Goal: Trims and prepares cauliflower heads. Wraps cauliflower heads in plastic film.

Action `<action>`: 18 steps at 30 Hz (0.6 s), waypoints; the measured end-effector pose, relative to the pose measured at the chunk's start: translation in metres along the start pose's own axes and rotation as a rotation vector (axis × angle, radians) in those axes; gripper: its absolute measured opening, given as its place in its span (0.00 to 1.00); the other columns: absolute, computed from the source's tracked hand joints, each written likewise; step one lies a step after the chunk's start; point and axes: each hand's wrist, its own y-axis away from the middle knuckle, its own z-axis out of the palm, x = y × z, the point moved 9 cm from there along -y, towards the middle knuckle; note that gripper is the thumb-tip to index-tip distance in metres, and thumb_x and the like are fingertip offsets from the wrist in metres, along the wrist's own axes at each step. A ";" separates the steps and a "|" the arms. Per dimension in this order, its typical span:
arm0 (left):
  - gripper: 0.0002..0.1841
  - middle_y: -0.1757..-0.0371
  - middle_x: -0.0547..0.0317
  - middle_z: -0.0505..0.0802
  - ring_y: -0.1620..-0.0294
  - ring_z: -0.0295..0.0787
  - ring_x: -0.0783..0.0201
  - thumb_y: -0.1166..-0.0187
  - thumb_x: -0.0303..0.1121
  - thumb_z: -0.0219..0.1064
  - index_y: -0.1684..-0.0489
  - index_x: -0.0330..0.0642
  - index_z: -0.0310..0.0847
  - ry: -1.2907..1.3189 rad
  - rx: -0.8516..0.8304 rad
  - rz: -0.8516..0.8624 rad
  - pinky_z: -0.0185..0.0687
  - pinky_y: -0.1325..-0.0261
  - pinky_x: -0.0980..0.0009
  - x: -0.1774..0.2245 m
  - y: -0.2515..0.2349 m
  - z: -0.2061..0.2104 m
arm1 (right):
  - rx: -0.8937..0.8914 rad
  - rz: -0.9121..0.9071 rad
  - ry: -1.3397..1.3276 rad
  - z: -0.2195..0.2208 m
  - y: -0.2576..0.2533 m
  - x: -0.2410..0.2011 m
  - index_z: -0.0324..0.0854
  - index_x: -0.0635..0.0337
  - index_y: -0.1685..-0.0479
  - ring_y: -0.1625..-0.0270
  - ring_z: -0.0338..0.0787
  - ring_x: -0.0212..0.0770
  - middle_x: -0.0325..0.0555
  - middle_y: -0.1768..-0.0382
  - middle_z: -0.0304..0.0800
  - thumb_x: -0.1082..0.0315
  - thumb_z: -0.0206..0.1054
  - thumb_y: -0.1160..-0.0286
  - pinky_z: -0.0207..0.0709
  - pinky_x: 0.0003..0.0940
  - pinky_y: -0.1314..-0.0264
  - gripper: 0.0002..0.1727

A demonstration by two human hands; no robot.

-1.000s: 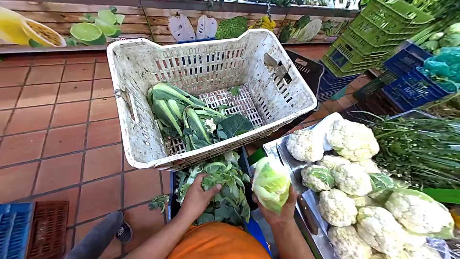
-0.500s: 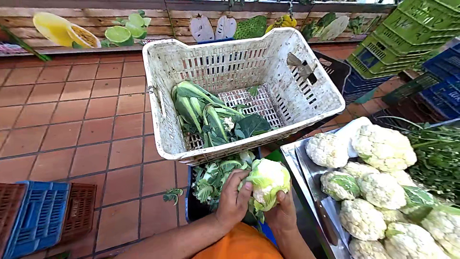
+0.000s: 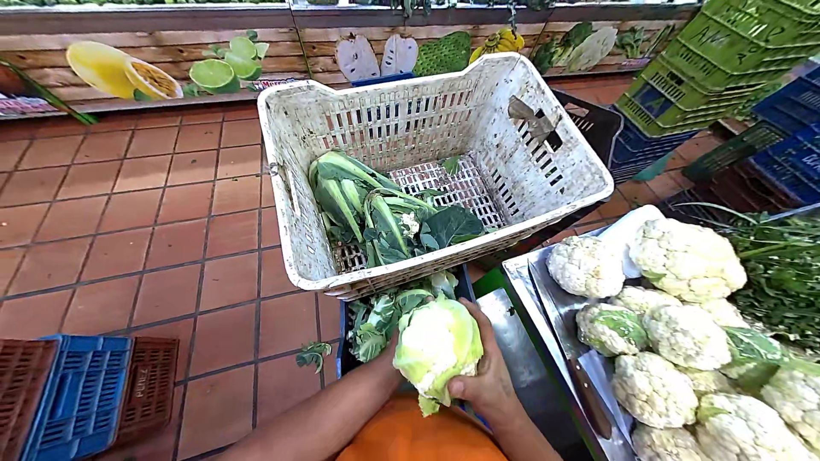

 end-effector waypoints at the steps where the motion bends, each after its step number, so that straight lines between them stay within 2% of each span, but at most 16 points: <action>1: 0.26 0.53 0.52 0.92 0.52 0.91 0.63 0.05 0.49 0.42 0.35 0.37 0.77 -0.118 0.037 -0.029 0.89 0.46 0.64 0.001 0.000 -0.018 | -0.015 0.035 0.084 -0.004 0.000 -0.003 0.57 0.54 0.11 0.32 0.88 0.48 0.54 0.27 0.81 0.52 0.92 0.55 0.87 0.45 0.31 0.63; 3: 0.31 0.44 0.47 0.92 0.50 0.94 0.53 0.08 0.58 0.44 0.25 0.41 0.74 -0.382 0.166 -0.078 0.92 0.50 0.53 0.016 0.011 -0.041 | 0.029 0.172 0.362 -0.024 -0.001 -0.007 0.63 0.53 0.14 0.34 0.90 0.44 0.50 0.31 0.84 0.53 0.94 0.63 0.90 0.43 0.35 0.63; 4: 0.32 0.37 0.47 0.89 0.50 0.93 0.51 0.08 0.59 0.44 0.22 0.43 0.71 -0.474 0.213 -0.076 0.93 0.53 0.51 0.024 0.019 -0.047 | 0.055 0.253 0.577 -0.034 -0.001 -0.008 0.67 0.47 0.14 0.34 0.88 0.38 0.43 0.31 0.84 0.48 0.93 0.65 0.89 0.40 0.35 0.62; 5: 0.32 0.30 0.48 0.86 0.45 0.92 0.50 0.09 0.59 0.45 0.20 0.44 0.69 -0.529 0.225 -0.059 0.92 0.51 0.50 0.029 0.028 -0.048 | 0.066 0.319 0.787 -0.040 -0.001 -0.010 0.69 0.40 0.15 0.33 0.86 0.36 0.39 0.30 0.82 0.41 0.91 0.65 0.87 0.41 0.34 0.61; 7: 0.37 0.21 0.51 0.79 0.31 0.86 0.50 0.15 0.64 0.50 0.13 0.49 0.62 -0.541 0.125 -0.004 0.89 0.40 0.47 0.030 0.042 -0.038 | 0.008 0.383 1.074 -0.033 -0.004 -0.016 0.64 0.32 0.12 0.31 0.83 0.40 0.40 0.25 0.77 0.37 0.87 0.58 0.85 0.49 0.33 0.59; 8: 0.41 0.20 0.51 0.79 0.28 0.84 0.49 0.19 0.67 0.54 0.11 0.53 0.58 -0.518 0.056 0.022 0.88 0.37 0.45 0.030 0.043 -0.030 | -0.036 0.386 1.103 -0.023 -0.008 -0.021 0.61 0.31 0.10 0.30 0.84 0.42 0.41 0.22 0.75 0.39 0.86 0.53 0.85 0.52 0.34 0.58; 9: 0.44 0.23 0.50 0.81 0.29 0.85 0.48 0.23 0.69 0.58 0.09 0.56 0.56 -0.463 0.019 0.034 0.89 0.38 0.45 0.027 0.042 -0.028 | -0.081 0.389 1.033 -0.012 -0.010 -0.024 0.58 0.30 0.09 0.29 0.84 0.41 0.40 0.19 0.71 0.42 0.86 0.48 0.86 0.50 0.35 0.57; 10: 0.43 0.28 0.47 0.85 0.34 0.88 0.48 0.23 0.67 0.62 0.10 0.58 0.56 -0.385 0.026 0.038 0.90 0.41 0.47 0.023 0.039 -0.033 | -0.119 0.378 0.887 -0.004 -0.011 -0.027 0.58 0.29 0.09 0.28 0.84 0.40 0.36 0.16 0.69 0.44 0.85 0.46 0.89 0.48 0.35 0.56; 11: 0.37 0.35 0.44 0.88 0.41 0.91 0.48 0.19 0.59 0.63 0.11 0.57 0.58 -0.291 0.073 0.038 0.91 0.44 0.49 0.020 0.036 -0.044 | -0.130 0.347 0.728 -0.002 -0.011 -0.031 0.59 0.30 0.10 0.27 0.85 0.41 0.34 0.16 0.70 0.45 0.85 0.45 0.91 0.48 0.37 0.54; 12: 0.32 0.39 0.43 0.90 0.44 0.92 0.48 0.14 0.53 0.60 0.13 0.55 0.60 -0.209 0.125 0.023 0.91 0.46 0.50 0.017 0.033 -0.057 | -0.108 0.301 0.636 -0.010 -0.012 -0.039 0.61 0.32 0.11 0.28 0.86 0.43 0.33 0.18 0.74 0.43 0.83 0.43 0.92 0.48 0.39 0.53; 13: 0.29 0.42 0.43 0.91 0.46 0.93 0.48 0.10 0.53 0.55 0.14 0.54 0.60 -0.156 0.168 0.000 0.92 0.48 0.51 0.016 0.032 -0.068 | -0.047 0.259 0.650 -0.030 -0.013 -0.048 0.61 0.36 0.11 0.32 0.89 0.44 0.35 0.22 0.79 0.40 0.80 0.40 0.93 0.47 0.43 0.51; 15: 0.28 0.42 0.44 0.91 0.45 0.92 0.49 0.08 0.55 0.48 0.16 0.52 0.63 -0.095 0.206 -0.035 0.90 0.46 0.50 0.017 0.035 -0.083 | 0.174 0.232 0.959 -0.097 -0.002 -0.065 0.65 0.48 0.13 0.43 0.93 0.47 0.45 0.33 0.86 0.44 0.73 0.30 0.92 0.50 0.51 0.44; 16: 0.29 0.40 0.45 0.90 0.43 0.91 0.49 0.09 0.57 0.46 0.17 0.51 0.65 -0.066 0.202 -0.044 0.89 0.44 0.50 0.018 0.039 -0.085 | 0.258 0.273 1.165 -0.133 0.011 -0.069 0.68 0.56 0.16 0.45 0.91 0.55 0.55 0.37 0.86 0.48 0.73 0.27 0.88 0.59 0.49 0.40; 18: 0.33 0.42 0.44 0.91 0.45 0.91 0.50 0.11 0.63 0.44 0.23 0.46 0.70 -0.003 0.184 -0.061 0.89 0.45 0.50 0.023 0.046 -0.084 | 0.281 0.404 1.478 -0.187 0.042 -0.064 0.71 0.69 0.21 0.37 0.83 0.78 0.77 0.35 0.80 0.54 0.74 0.26 0.74 0.80 0.39 0.38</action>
